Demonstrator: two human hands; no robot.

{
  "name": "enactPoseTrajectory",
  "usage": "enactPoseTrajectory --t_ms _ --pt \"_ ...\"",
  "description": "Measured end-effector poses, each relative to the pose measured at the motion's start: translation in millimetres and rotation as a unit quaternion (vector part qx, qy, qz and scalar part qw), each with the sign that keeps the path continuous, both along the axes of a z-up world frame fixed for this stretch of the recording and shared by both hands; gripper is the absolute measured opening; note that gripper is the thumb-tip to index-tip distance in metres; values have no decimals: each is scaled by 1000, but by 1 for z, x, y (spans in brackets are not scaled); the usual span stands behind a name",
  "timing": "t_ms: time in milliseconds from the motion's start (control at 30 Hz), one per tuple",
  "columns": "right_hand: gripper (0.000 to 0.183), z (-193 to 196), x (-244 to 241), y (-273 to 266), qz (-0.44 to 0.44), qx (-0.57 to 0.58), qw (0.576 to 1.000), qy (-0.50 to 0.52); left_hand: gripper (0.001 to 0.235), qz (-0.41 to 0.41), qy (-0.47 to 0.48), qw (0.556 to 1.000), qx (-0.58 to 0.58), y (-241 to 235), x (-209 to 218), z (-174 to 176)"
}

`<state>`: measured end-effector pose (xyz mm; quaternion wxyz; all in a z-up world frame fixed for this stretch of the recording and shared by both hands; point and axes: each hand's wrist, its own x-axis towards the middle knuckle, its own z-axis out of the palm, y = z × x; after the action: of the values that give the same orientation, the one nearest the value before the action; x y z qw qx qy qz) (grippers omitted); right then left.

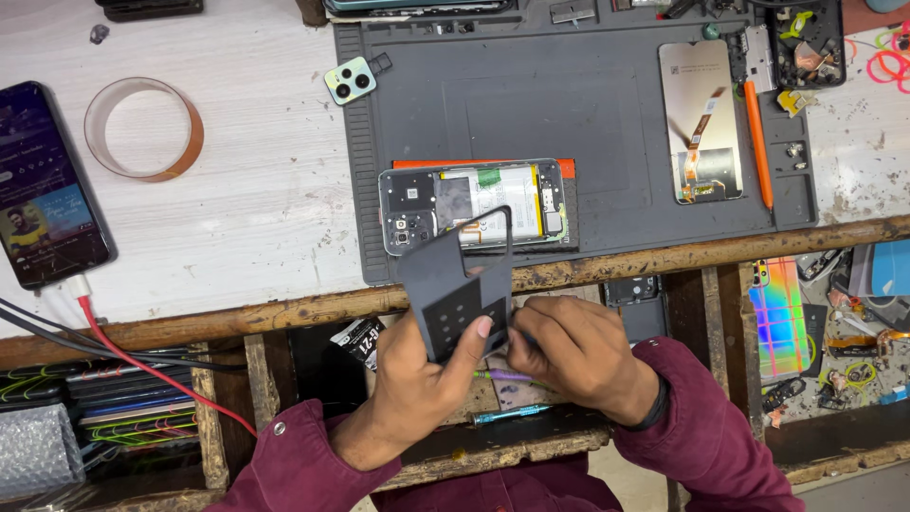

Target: The person disassembles a smartphone, removes the camera module, and uses a screwdriver to work on the back cover. They then wipe the back cover with a cloth and apply glue around the camera module area.

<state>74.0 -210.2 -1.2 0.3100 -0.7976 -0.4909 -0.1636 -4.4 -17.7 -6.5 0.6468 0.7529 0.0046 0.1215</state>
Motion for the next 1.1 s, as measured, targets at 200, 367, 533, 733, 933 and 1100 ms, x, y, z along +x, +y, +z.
enactPoseTrajectory --t_ms 200,367,533,733,933,1100 --pt "12 -3 1 -5 71 28 994 81 19 -5 32 987 -155 11 4 6" --pt "10 -5 0 -8 84 37 991 95 25 -4 43 980 -192 13 7 9" --pt "10 -8 0 -9 99 47 991 71 27 5 38 982 -186 14 7 9" --pt "12 -9 1 -11 125 76 988 58 32 8 27 980 -195 17 8 9" --pt "15 -8 3 -11 190 116 971 84 27 46 22 984 -168 22 13 12" --pt "23 2 6 -12 236 32 959 152 30 49 4 973 -228 31 19 17"
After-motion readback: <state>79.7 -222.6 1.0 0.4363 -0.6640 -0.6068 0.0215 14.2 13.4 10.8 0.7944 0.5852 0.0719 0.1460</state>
